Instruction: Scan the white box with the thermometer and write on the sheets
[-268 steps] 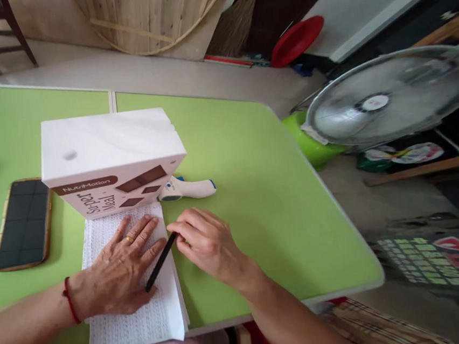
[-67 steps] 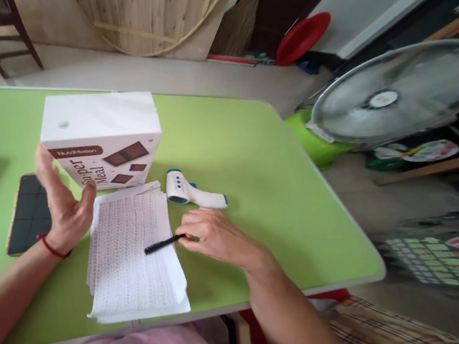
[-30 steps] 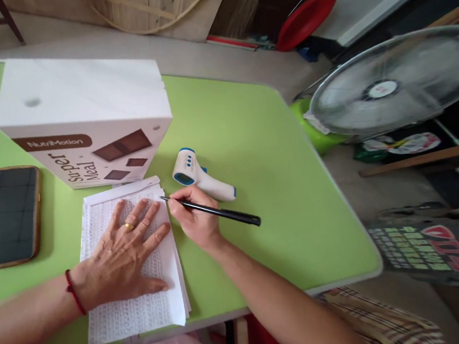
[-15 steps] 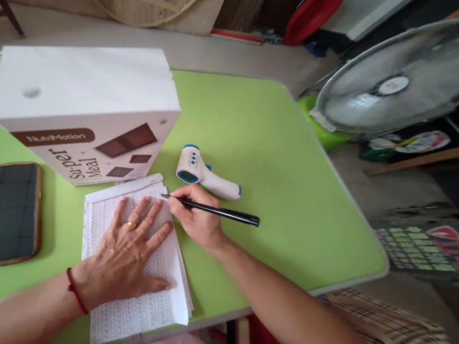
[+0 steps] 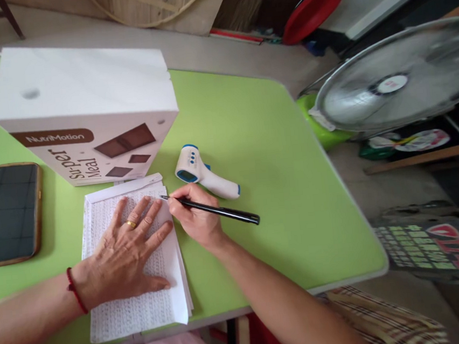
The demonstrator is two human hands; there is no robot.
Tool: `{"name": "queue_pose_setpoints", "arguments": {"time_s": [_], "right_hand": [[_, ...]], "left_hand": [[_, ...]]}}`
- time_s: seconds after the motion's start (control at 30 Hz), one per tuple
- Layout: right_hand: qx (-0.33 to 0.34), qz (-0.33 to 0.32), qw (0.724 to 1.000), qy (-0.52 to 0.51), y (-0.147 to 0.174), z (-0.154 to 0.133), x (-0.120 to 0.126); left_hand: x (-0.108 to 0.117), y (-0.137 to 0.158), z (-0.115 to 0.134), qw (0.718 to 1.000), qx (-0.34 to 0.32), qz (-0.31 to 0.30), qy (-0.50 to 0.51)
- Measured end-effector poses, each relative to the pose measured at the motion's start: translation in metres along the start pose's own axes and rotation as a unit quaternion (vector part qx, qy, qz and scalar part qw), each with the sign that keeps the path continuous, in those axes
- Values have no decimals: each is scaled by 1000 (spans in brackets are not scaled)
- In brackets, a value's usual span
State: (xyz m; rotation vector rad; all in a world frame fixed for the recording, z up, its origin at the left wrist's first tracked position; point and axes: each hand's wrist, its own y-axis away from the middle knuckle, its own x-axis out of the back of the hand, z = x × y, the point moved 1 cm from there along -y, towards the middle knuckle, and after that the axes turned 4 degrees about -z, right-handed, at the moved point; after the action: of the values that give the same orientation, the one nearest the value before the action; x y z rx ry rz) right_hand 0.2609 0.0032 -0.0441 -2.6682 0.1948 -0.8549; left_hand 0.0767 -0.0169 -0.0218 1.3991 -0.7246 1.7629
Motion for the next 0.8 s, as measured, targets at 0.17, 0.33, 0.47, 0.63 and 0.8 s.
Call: {"name": "queue_pose_setpoints", "arguments": {"time_s": [0.17, 0.33, 0.47, 0.63, 0.8], "right_hand": [[-13, 23, 1000, -5, 1, 2, 0], [-6, 19, 1000, 4, 0, 2, -1], [-13, 11, 1000, 0, 0, 1, 0], [-24, -1, 1000, -6, 0, 2, 0], [-18, 14, 1000, -9, 0, 2, 0]], "left_hand": [[-1, 1, 0, 1000, 1, 4, 1], [0, 0, 0, 1000, -3, 5, -5], [0, 0, 0, 1000, -1, 2, -4], [-1, 0, 0, 1000, 3, 0, -2], [-1, 0, 0, 1000, 1, -5, -10]]}}
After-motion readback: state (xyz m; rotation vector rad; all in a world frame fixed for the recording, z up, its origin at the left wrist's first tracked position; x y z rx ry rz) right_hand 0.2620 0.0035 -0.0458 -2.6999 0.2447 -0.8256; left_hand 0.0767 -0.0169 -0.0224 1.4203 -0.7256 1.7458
